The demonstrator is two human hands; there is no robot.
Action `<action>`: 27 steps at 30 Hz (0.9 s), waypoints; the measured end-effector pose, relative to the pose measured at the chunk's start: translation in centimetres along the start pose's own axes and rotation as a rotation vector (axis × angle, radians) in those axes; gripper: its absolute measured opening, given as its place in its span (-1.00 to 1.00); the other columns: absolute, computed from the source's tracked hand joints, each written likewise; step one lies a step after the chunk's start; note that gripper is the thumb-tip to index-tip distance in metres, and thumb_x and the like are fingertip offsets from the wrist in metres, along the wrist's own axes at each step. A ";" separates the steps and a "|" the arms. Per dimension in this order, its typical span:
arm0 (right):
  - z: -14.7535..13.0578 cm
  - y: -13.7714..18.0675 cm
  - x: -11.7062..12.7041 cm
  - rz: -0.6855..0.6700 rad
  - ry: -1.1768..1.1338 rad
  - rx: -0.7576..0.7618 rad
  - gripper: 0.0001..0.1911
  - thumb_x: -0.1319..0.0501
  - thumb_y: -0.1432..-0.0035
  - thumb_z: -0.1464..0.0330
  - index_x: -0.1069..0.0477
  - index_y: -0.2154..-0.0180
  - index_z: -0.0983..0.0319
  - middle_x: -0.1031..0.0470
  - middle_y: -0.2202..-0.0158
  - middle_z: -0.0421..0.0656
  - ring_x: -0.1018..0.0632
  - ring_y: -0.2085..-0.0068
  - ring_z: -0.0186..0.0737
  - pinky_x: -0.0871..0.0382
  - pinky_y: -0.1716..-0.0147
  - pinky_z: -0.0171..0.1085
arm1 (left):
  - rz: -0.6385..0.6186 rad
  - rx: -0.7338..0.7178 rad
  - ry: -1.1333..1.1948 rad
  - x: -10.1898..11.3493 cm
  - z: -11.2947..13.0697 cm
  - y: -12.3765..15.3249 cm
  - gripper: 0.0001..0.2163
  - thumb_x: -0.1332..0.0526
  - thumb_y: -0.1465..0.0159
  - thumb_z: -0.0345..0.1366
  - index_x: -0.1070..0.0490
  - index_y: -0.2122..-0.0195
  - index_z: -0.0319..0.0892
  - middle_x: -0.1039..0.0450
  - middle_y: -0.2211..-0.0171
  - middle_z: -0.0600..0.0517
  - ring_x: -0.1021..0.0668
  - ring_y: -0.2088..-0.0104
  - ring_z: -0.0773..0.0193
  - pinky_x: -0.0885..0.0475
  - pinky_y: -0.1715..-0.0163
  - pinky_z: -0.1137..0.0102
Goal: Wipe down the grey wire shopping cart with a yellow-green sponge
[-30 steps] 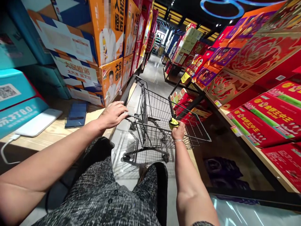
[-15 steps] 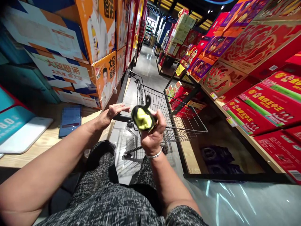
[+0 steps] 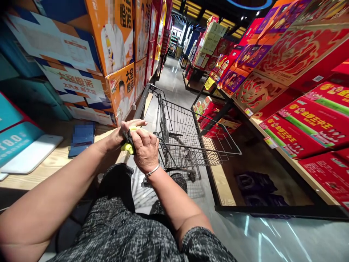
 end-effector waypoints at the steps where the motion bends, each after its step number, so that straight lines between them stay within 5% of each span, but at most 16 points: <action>1: 0.4 0.1 0.4 -0.003 0.007 0.002 -0.53 -0.13 -0.27 0.44 -0.33 -0.19 0.07 -0.36 -0.15 -0.08 -0.30 -0.10 -0.07 -0.24 -0.09 -0.08 | -0.008 -0.030 -0.054 0.0 0.3 0.0 -0.01 0.43 -0.21 0.42 -0.31 -0.26 -0.23 -0.33 -0.23 -0.18 -0.29 -0.28 -0.07 -0.13 -0.33 0.08; 6: 3.7 1.3 2.5 0.017 0.078 0.025 -0.65 -0.16 -0.29 0.42 -0.42 -0.08 0.05 -0.44 -0.10 -0.13 -0.30 -0.06 -0.10 -0.22 -0.03 -0.11 | -0.133 -0.184 -0.386 -0.1 0.9 -0.2 0.02 0.33 -0.16 0.48 -0.30 -0.26 -0.27 -0.31 -0.23 -0.24 -0.22 -0.31 -0.14 -0.03 -0.34 -0.01; 9: 7.1 3.2 3.0 0.015 0.128 0.060 -0.69 -0.20 -0.28 0.37 -0.46 -0.04 0.00 -0.46 -0.08 -0.15 -0.30 -0.08 -0.09 -0.18 -0.03 -0.10 | -0.213 -0.216 -0.552 -0.1 1.1 -0.1 -0.11 0.04 -0.15 0.46 -0.32 -0.24 -0.18 -0.29 -0.23 -0.20 -0.23 -0.30 -0.13 -0.09 -0.32 -0.02; 12: 11.0 5.4 3.5 0.022 0.193 0.042 -0.74 -0.24 -0.26 0.35 -0.50 0.02 0.01 -0.48 -0.05 -0.15 -0.29 -0.09 -0.07 -0.17 -0.02 -0.09 | -0.196 -0.170 -0.750 0.1 1.2 0.0 -0.27 -0.37 -0.05 0.18 -0.36 -0.18 -0.09 -0.19 -0.29 -0.15 -0.14 -0.34 -0.19 -0.10 -0.31 -0.07; 15: 12.8 6.4 4.1 0.073 0.235 -0.060 -0.75 -0.23 -0.25 0.38 -0.51 0.04 0.05 -0.48 -0.03 -0.12 -0.29 -0.07 -0.06 -0.20 0.00 -0.08 | -0.134 -0.151 -0.837 0.2 1.2 0.0 -0.40 -0.43 -0.05 -0.19 -0.38 -0.13 -0.10 -0.08 -0.33 -0.14 -0.03 -0.38 -0.22 -0.08 -0.32 -0.10; 19: 7.9 4.1 3.4 0.142 0.124 0.105 -0.69 -0.24 -0.27 0.33 -0.48 -0.03 -0.05 -0.44 -0.08 -0.17 -0.27 -0.17 -0.09 -0.20 -0.14 -0.08 | -0.085 -0.153 -0.753 -0.1 0.8 0.1 -0.47 -0.25 -0.14 -0.38 -0.28 -0.18 -0.19 -0.22 -0.26 -0.17 -0.14 -0.36 -0.09 -0.13 -0.33 -0.03; 23: 2.2 0.5 0.1 0.019 0.022 0.382 -0.59 -0.16 -0.32 0.33 -0.35 -0.13 -0.23 -0.33 -0.23 -0.37 -0.19 -0.29 -0.19 -0.18 -0.22 -0.06 | -0.007 -0.075 -0.651 0.5 -0.2 0.5 -0.54 -0.03 -0.29 -0.31 -0.19 -0.23 -0.15 -0.29 -0.24 -0.10 -0.14 -0.38 0.08 -0.15 -0.35 0.07; 27: 3.4 1.2 -2.4 -0.050 0.030 0.471 -0.69 -0.09 -0.38 0.32 -0.41 -0.05 -0.19 -0.34 -0.24 -0.45 -0.20 -0.27 -0.23 -0.17 -0.19 -0.06 | -0.001 -0.130 -0.704 0.8 -0.1 0.4 -0.64 -0.09 -0.21 -0.33 -0.35 -0.04 -0.19 -0.35 -0.19 -0.13 -0.20 -0.36 0.05 -0.15 -0.35 0.05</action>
Point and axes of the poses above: each hand's wrist, its own y-axis away from the middle knuckle, its own x-axis out of the back of the hand, z = x × y, the point moved 5 cm from there along -y, towards the middle knuckle
